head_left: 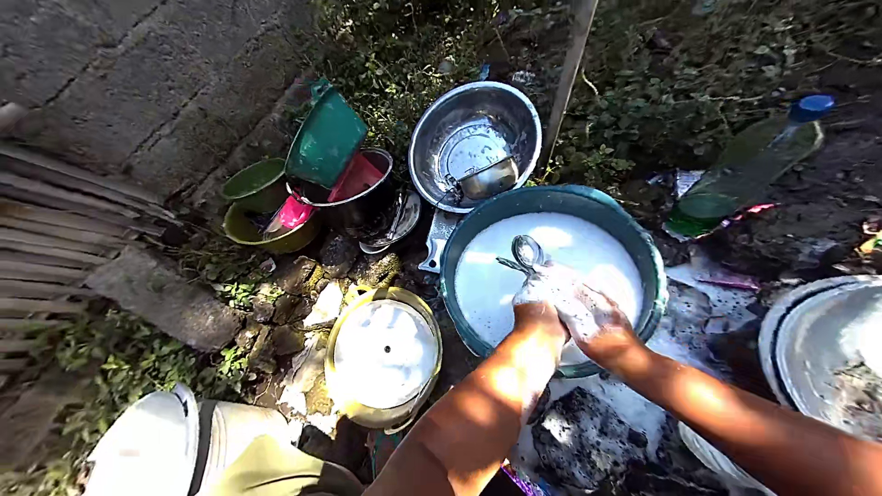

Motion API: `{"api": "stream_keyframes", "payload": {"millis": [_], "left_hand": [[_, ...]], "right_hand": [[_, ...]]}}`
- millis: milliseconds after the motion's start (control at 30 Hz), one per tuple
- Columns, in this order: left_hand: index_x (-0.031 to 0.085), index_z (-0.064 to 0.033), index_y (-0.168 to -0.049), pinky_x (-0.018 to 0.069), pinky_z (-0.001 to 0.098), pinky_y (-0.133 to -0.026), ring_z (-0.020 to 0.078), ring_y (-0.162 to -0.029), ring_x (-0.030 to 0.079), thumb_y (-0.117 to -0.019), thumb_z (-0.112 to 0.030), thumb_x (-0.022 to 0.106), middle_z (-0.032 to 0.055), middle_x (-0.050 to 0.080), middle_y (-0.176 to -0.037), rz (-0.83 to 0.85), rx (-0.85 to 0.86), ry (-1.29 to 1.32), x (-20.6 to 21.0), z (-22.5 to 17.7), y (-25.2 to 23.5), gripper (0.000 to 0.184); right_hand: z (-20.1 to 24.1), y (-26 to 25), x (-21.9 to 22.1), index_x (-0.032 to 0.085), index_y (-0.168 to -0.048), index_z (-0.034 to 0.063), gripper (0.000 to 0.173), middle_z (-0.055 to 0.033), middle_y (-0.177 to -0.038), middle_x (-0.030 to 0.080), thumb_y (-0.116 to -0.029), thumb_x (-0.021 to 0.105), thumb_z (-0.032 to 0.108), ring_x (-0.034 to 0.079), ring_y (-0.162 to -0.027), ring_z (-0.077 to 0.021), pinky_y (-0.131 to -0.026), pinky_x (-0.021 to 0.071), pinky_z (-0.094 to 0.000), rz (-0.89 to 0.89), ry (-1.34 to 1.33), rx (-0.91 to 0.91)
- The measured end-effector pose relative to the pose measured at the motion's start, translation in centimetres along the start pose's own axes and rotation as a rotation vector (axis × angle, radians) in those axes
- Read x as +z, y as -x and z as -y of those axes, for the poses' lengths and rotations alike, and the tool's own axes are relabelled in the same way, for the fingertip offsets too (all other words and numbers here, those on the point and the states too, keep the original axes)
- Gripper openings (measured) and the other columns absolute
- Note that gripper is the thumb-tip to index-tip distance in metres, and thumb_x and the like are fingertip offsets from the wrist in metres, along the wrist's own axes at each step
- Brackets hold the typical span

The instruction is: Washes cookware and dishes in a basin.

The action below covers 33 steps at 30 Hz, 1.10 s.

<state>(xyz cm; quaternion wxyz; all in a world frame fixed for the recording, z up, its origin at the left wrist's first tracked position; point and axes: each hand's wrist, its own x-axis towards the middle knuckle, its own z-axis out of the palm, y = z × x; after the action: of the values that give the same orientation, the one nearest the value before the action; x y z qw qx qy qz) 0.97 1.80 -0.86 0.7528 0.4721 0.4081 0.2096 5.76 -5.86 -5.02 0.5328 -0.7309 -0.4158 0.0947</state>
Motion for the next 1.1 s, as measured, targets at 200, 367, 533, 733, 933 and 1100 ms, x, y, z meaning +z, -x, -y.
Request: {"api": "stream_keyframes", "payload": {"millis": [200, 367, 533, 733, 933, 1100], "left_hand": [[0.05, 0.0027, -0.135, 0.0559, 0.0303, -0.089, 0.0165, -0.099, 0.067, -0.1136, -0.025, 0.028, 0.0132, 0.065, -0.118, 0.02, -0.003, 0.354, -2.5, -3.0, -3.3, 0.041], [0.049, -0.006, -0.11, 0.0451, 0.0203, -0.052, 0.0057, -0.056, 0.048, -0.1118, -0.017, 0.032, -0.0014, 0.05, -0.074, 0.008, 0.093, 0.104, -5.4, -4.6, -6.9, 0.021], [0.05, -0.0096, -0.097, 0.0406, 0.0269, -0.053, 0.0107, -0.058, 0.042, -0.1094, -0.015, 0.038, 0.0004, 0.043, -0.072, -0.151, 0.307, 0.004, -13.2, -13.5, -14.7, 0.017], [0.046, -0.0122, -0.097, 0.0459, 0.0275, -0.05, 0.0121, -0.055, 0.047, -0.1016, -0.01, 0.042, 0.0019, 0.046, -0.072, -0.464, 0.306, 0.264, -18.9, -25.3, -22.7, 0.006], [0.029, -0.0119, -0.156, 0.0508, 0.0583, -0.103, 0.037, -0.139, 0.046, -0.1048, -0.044, 0.049, 0.0206, 0.037, -0.157, -0.435, 0.208, 0.342, -20.3, -27.8, -22.9, 0.064], [0.05, -0.0008, -0.134, 0.0563, 0.0454, -0.089, 0.0299, -0.11, 0.065, -0.1099, -0.035, 0.038, 0.0201, 0.063, -0.125, -0.236, 0.344, -0.08, -23.9, -24.5, -18.1, 0.044]], "right_hand": [[0.9, 0.3, 1.9, 0.066, -0.121, -0.002, 0.034, -0.0098, -0.103, 0.069, -0.102, 0.052, 0.023, 0.065, -0.08, -0.0098, -0.068, 0.0576, -0.0277, 0.041, -0.229, 0.093], [0.4, -1.2, 0.3, 0.069, -0.118, -0.0009, 0.039, -0.012, -0.101, 0.071, -0.1018, 0.051, 0.03, 0.069, -0.08, -0.0164, -0.068, 0.0596, -0.0357, 0.09, -0.068, 0.168], [-1.4, 0.4, -1.0, 0.07, -0.118, -0.0018, 0.04, -0.0159, -0.103, 0.072, -0.1039, 0.049, 0.029, 0.07, -0.088, -0.0222, -0.08, 0.0595, -0.0414, 0.133, 0.067, 0.151], [-0.6, 1.2, -1.1, 0.067, -0.116, -0.0028, 0.04, -0.0102, -0.096, 0.071, -0.103, 0.053, 0.032, 0.066, -0.075, -0.0109, -0.064, 0.0566, -0.0303, 0.131, -0.09, 0.338], [-0.6, 1.1, -0.2, 0.069, -0.116, 0.0036, 0.04, -0.0046, -0.098, 0.073, -0.0995, 0.056, 0.038, 0.066, -0.072, -0.0074, -0.058, 0.055, -0.0254, 0.099, -0.112, 0.428], [-1.7, 1.6, -1.2, 0.063, -0.121, 0.0005, 0.043, -0.0059, -0.101, 0.071, -0.1024, 0.052, 0.038, 0.066, -0.077, -0.007, -0.063, 0.0566, -0.0257, 0.161, -0.135, 0.366]]}}
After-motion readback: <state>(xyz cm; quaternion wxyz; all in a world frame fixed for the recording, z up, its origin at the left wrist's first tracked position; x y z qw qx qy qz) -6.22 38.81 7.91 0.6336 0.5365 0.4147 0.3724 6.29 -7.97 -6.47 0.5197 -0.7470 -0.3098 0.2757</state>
